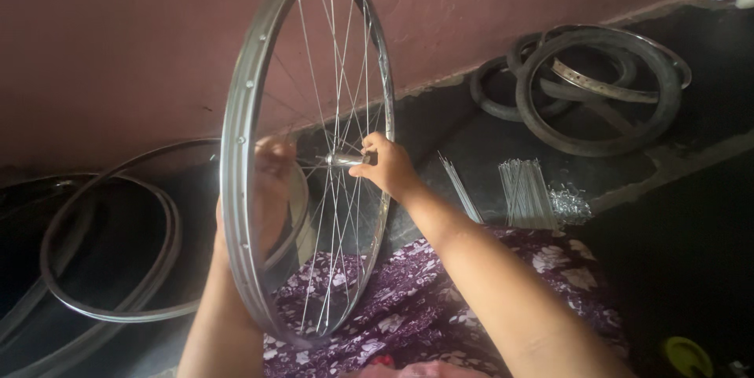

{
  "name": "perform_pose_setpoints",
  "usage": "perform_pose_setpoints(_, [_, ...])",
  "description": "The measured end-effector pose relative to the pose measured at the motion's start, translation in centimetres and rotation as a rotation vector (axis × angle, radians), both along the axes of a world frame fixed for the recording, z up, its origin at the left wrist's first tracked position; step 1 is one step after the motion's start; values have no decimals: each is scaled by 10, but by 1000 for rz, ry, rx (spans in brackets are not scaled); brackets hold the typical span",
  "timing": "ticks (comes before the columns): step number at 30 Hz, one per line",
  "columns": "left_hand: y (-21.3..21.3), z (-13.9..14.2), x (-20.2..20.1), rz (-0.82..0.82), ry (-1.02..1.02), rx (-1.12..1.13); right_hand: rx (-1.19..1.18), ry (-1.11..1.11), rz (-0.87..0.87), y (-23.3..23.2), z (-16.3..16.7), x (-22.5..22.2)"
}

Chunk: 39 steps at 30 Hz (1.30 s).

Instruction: The person sits on the floor with a partially laced bicycle wheel on their lap and threads spokes through the hub and rim, tightening and seating each spoke by hand. They rotate the wheel to reach new spoke holes and take new spokes from a bundle beside them.

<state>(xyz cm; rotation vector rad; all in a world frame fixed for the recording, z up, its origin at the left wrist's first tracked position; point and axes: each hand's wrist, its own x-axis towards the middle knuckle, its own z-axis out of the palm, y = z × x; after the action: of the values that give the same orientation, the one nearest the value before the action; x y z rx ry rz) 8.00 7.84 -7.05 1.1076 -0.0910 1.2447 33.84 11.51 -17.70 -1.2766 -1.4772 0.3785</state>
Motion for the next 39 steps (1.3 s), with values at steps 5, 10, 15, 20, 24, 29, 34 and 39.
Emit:
perform_pose_setpoints(5, [-43, -43, -35, 466, 291, 101, -88, 53, -54, -1, -9, 0])
perform_pose_setpoints(10, [-87, -54, -80, 277, 511, -272, 66, 32, -57, 7, -21, -3])
perform_pose_setpoints(15, [-117, -52, -65, 357, 479, -2, 134, 3, -2, -1, -30, 1])
perform_pose_setpoints(20, [-125, -51, -42, 623, 674, -85, 52, 85, -126, -39, -66, 25])
perform_pose_setpoints(24, [-116, -21, -40, 577, 664, -81, -389, -73, -188, -64, -102, 93])
perform_pose_setpoints(29, [-103, 47, -32, 714, 967, -114, -844, -603, -247, -78, -114, 194])
perform_pose_setpoints(34, [-82, 91, -8, 753, 1125, -30, -1153, -600, -478, -70, -114, 226])
perform_pose_setpoints(39, [-73, 102, 6, 703, 1080, -64, -1235, -478, -793, -70, -123, 258])
